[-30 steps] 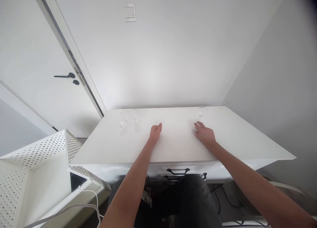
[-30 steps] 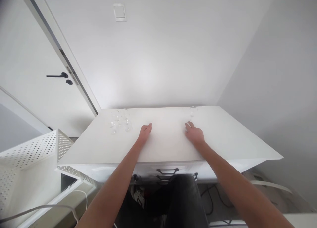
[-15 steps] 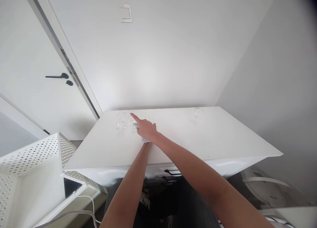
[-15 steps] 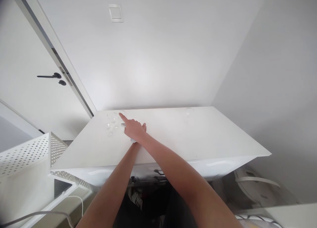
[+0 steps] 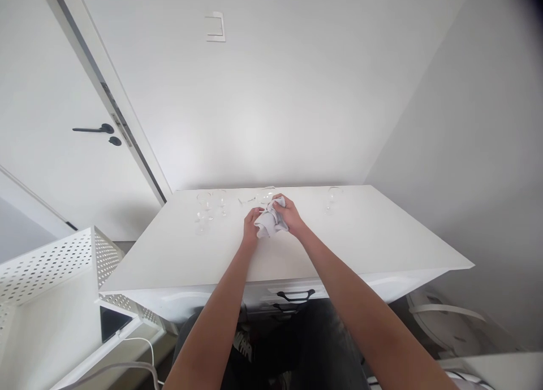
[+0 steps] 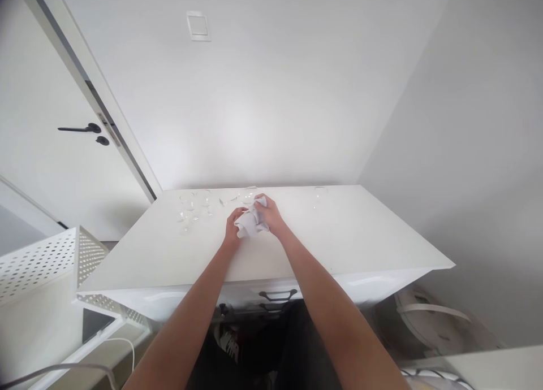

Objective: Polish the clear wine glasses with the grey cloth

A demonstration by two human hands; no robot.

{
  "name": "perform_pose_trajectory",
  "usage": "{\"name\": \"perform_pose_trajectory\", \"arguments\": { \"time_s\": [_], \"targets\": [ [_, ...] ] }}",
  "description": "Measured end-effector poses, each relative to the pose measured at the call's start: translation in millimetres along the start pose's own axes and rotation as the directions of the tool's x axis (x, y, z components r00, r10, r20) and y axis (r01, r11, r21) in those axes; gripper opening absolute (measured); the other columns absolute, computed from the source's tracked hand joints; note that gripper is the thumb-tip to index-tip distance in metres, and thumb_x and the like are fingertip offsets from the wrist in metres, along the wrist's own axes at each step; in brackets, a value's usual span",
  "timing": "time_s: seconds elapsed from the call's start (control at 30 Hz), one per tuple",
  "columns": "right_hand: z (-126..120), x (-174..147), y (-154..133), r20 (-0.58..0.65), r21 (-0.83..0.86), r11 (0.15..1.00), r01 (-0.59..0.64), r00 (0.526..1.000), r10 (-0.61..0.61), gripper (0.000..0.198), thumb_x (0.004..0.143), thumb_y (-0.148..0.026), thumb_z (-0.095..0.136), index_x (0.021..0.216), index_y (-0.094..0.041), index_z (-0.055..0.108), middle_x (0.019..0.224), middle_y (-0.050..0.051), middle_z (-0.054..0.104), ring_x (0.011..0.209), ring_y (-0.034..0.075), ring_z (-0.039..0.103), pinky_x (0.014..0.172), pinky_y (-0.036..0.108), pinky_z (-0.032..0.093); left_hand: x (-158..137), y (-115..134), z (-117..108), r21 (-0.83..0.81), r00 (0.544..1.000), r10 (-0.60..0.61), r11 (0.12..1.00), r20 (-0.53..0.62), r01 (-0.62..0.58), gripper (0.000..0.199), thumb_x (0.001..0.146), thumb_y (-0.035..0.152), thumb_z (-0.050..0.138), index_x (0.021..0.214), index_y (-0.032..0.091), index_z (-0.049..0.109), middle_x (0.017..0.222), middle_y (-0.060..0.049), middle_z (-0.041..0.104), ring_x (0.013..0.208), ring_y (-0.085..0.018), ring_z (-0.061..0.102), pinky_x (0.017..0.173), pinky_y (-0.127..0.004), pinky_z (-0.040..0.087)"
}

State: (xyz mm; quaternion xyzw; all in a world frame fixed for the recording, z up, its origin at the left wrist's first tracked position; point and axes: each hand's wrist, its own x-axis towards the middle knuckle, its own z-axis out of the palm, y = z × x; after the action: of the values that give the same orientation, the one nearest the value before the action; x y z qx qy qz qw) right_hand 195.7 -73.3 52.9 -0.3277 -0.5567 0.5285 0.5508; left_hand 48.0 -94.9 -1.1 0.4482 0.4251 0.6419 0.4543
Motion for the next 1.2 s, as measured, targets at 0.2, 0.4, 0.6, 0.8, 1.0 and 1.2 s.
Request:
{"name": "perform_pose_trajectory", "arguments": {
  "time_s": [0.2, 0.4, 0.6, 0.8, 1.0, 1.2],
  "targets": [
    [-20, -24, 30, 0.101, 0.150, 0.976, -0.157, 0.985, 0.142, 0.040, 0.069, -0.049, 0.085, 0.093, -0.023, 0.067, 0.078, -0.001, 0.067, 0.071, 0.018, 0.062, 0.068, 0.030, 0.049, -9, 7, 4, -0.128, 0.992, -0.046, 0.990, 0.116, 0.061, 0.062, 0.079, 0.048, 0.081, 0.136, 0.031, 0.062, 0.141, -0.012, 0.062, 0.104, -0.023, 0.071, 0.074, -0.030, 0.057],
    [-26, -14, 47, -0.149, 0.368, 0.925, -0.100, 0.975, 0.164, 0.057, 0.076, -0.063, 0.077, 0.117, -0.025, 0.068, 0.097, 0.004, 0.074, 0.090, 0.023, 0.068, 0.082, 0.035, 0.055, -1, 5, -2, -0.106, 0.995, 0.032, 0.994, -0.091, -0.041, 0.040, 0.088, 0.057, 0.069, 0.100, 0.019, 0.076, 0.149, -0.014, 0.056, 0.125, -0.028, 0.063, 0.083, -0.032, 0.060],
    [-47, 4, 57, -0.496, 0.324, 0.946, -0.015, 0.849, 0.184, 0.042, 0.076, -0.058, 0.073, 0.104, -0.028, 0.061, 0.088, 0.000, 0.068, 0.084, 0.020, 0.066, 0.068, 0.031, 0.055, -4, 8, -4, -0.100, 0.992, 0.080, 0.991, -0.097, -0.089, 0.038, 0.091, 0.056, 0.066, 0.096, 0.019, 0.076, 0.148, -0.014, 0.056, 0.118, -0.028, 0.066, 0.070, -0.033, 0.063],
    [-41, -3, 50, -0.290, 0.445, 0.895, -0.026, 0.942, 0.171, 0.037, 0.070, -0.036, 0.080, 0.082, -0.026, 0.046, 0.080, -0.004, 0.060, 0.078, 0.016, 0.060, 0.070, 0.030, 0.055, -15, 15, 6, 0.042, 0.993, 0.108, 0.993, 0.047, -0.110, 0.033, 0.089, 0.050, 0.070, 0.082, 0.018, 0.076, 0.155, -0.010, 0.049, 0.122, -0.031, 0.064, 0.073, -0.037, 0.067],
    [-39, -10, 40, -0.187, 0.402, 0.914, 0.060, 0.982, 0.017, 0.030, 0.075, -0.033, 0.078, 0.070, -0.023, 0.050, 0.082, -0.002, 0.056, 0.084, 0.016, 0.055, 0.074, 0.029, 0.052, -11, 12, 3, 0.040, 0.989, 0.129, 0.991, -0.072, -0.126, 0.037, 0.089, 0.052, 0.068, 0.080, 0.017, 0.074, 0.156, -0.010, 0.047, 0.126, -0.031, 0.062, 0.069, -0.032, 0.067],
    [-40, -7, 42, -0.158, 0.420, 0.908, -0.008, 0.984, 0.082, 0.015, 0.069, -0.025, 0.071, 0.085, -0.024, 0.068, 0.095, 0.001, 0.064, 0.089, 0.018, 0.057, 0.073, 0.031, 0.052, -6, 9, 0, -0.011, 0.987, 0.109, 0.994, -0.119, -0.111, 0.044, 0.090, 0.058, 0.065, 0.087, 0.016, 0.076, 0.157, -0.013, 0.045, 0.116, -0.027, 0.066, 0.060, -0.027, 0.063]
  ]
}}
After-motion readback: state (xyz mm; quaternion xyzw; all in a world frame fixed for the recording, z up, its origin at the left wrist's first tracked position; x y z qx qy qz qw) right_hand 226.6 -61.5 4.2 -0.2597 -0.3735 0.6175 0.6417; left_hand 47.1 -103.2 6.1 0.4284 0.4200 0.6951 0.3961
